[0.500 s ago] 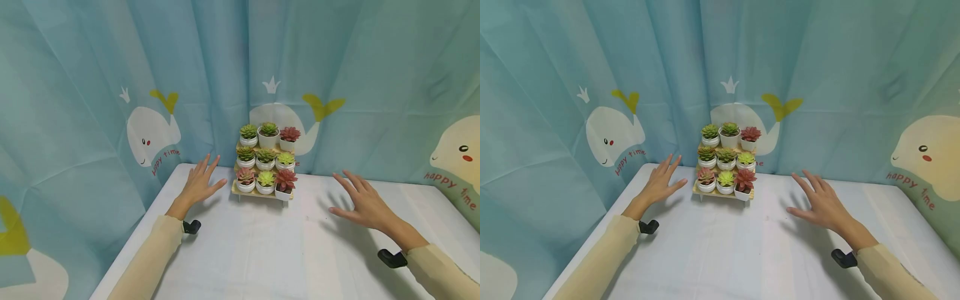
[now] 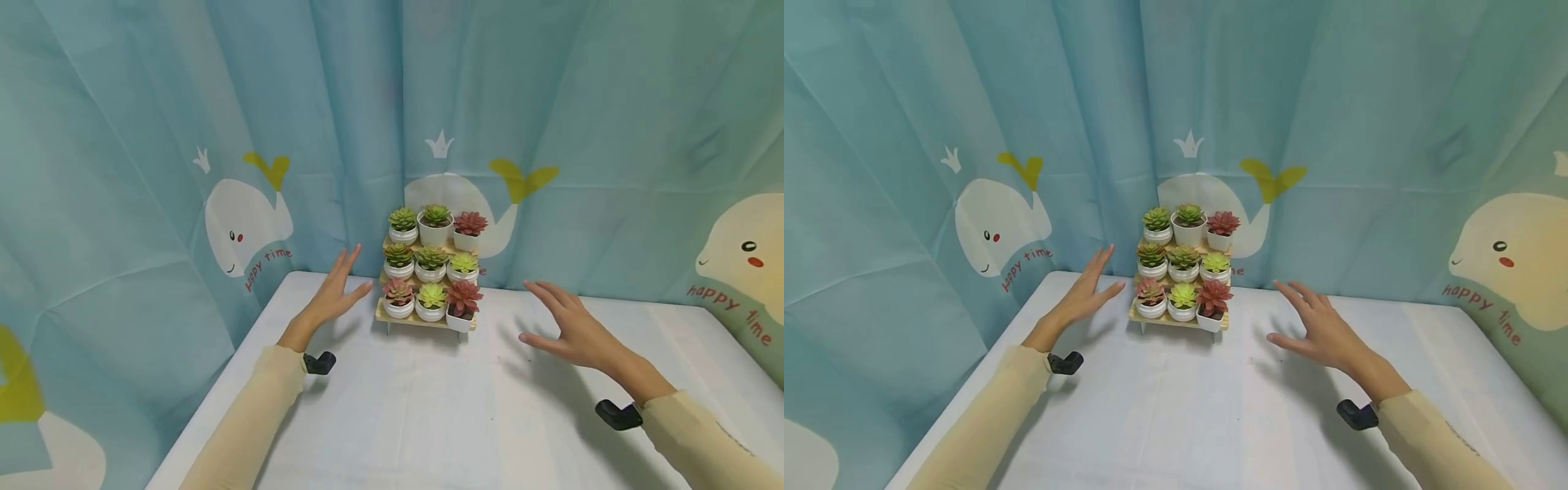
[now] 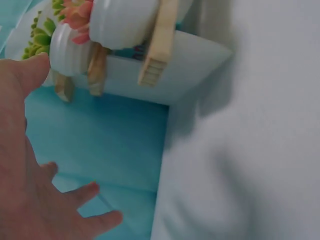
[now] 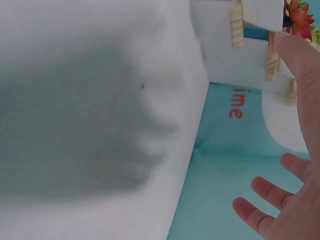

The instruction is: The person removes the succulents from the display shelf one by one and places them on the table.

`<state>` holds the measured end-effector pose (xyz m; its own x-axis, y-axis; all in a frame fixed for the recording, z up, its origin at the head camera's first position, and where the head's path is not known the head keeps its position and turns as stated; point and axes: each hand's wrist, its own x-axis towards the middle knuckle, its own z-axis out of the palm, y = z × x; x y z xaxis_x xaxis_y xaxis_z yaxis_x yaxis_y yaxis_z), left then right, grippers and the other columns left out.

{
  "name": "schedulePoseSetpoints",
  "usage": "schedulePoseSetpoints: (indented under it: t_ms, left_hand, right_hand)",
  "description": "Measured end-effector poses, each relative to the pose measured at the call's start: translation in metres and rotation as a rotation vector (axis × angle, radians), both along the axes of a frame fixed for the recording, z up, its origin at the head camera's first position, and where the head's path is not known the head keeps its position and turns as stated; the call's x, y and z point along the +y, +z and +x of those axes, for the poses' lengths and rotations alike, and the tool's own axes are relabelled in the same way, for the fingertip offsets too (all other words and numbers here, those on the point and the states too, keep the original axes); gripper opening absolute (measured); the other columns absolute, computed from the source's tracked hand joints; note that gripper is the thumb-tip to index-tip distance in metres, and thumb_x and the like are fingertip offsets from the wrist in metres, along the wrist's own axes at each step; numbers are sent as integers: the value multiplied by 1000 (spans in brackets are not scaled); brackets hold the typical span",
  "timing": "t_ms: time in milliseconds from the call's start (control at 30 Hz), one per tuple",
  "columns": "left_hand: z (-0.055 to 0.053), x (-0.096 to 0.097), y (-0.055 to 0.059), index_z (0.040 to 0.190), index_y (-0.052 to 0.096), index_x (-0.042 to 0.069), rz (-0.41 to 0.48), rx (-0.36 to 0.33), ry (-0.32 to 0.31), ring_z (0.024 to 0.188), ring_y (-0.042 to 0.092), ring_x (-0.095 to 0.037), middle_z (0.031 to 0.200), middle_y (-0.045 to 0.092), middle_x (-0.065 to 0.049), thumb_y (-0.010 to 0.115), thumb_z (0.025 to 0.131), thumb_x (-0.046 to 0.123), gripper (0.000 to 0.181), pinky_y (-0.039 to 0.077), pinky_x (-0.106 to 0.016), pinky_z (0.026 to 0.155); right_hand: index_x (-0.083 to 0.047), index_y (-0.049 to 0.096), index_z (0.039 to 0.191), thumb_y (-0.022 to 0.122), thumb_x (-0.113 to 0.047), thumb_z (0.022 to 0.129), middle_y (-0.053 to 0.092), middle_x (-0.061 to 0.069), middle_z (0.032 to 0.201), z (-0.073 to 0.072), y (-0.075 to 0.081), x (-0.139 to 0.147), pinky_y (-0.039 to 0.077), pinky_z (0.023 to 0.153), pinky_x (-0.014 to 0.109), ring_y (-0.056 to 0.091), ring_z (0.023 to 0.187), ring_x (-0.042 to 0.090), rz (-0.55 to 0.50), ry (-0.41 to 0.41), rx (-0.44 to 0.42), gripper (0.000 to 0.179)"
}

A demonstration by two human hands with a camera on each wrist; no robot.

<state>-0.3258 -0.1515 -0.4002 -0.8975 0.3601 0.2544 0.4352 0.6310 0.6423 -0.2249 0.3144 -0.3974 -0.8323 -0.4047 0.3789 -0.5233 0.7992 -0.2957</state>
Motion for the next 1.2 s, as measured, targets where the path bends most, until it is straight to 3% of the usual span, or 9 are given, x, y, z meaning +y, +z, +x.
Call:
schedulePoseSetpoints:
  t_ms: [100,200,300,433,633,900,1100,1200]
  left_hand:
    - [-4,4,2,167,13,16,72,18,-38,155,15,-42,170,11,-19,62,104,29,82,28,-69,115]
    - [-7,8,5,166,15,13,156,-14,-65,152,24,-41,170,17,-16,63,104,25,80,38,-61,113]
    - [-9,10,6,167,12,19,246,-128,-86,145,37,-45,169,16,-20,62,105,22,79,49,-62,101]
    - [-12,13,6,167,6,32,358,-297,-115,134,47,-54,167,13,-25,58,107,20,80,54,-68,87]
    - [-14,21,6,165,11,42,515,-427,-129,129,51,-55,161,22,-27,63,105,21,82,56,-67,81]
    - [-18,32,9,164,16,42,526,-436,-108,120,58,-51,159,31,-24,62,105,17,79,60,-60,74]
    - [-20,35,9,164,19,41,501,-455,-86,118,61,-49,158,35,-22,60,106,13,76,60,-59,73]
    - [-21,36,9,163,21,41,490,-467,-77,117,62,-47,157,37,-19,61,105,13,76,60,-59,72]
  right_hand:
    - [-20,31,163,84,-42,86,38,21,156,-3,0,-6,34,100,73,37,138,50,-13,12,-6,96]
    - [-23,29,164,83,-43,87,39,20,156,-6,1,-12,32,102,73,37,138,50,-27,23,-16,96]
    - [-25,28,164,82,-44,88,38,20,157,-10,1,-18,32,102,74,36,139,50,-41,27,-35,96]
    - [-26,27,164,81,-45,89,37,19,158,-12,-2,-26,34,103,74,36,140,47,-66,28,-62,95]
    - [-22,26,165,80,-44,91,39,16,160,-15,-8,-39,40,101,69,45,135,43,-120,60,-104,93]
    - [-25,24,165,79,-42,92,44,15,156,-16,-15,-54,48,94,65,55,127,44,-186,87,-174,93]
    - [-31,24,164,80,-40,92,52,15,149,-16,-19,-61,56,77,55,59,122,45,-230,100,-204,92]
    - [-29,25,164,81,-36,91,55,17,145,-16,-21,-65,56,77,55,61,119,45,-259,111,-194,92]
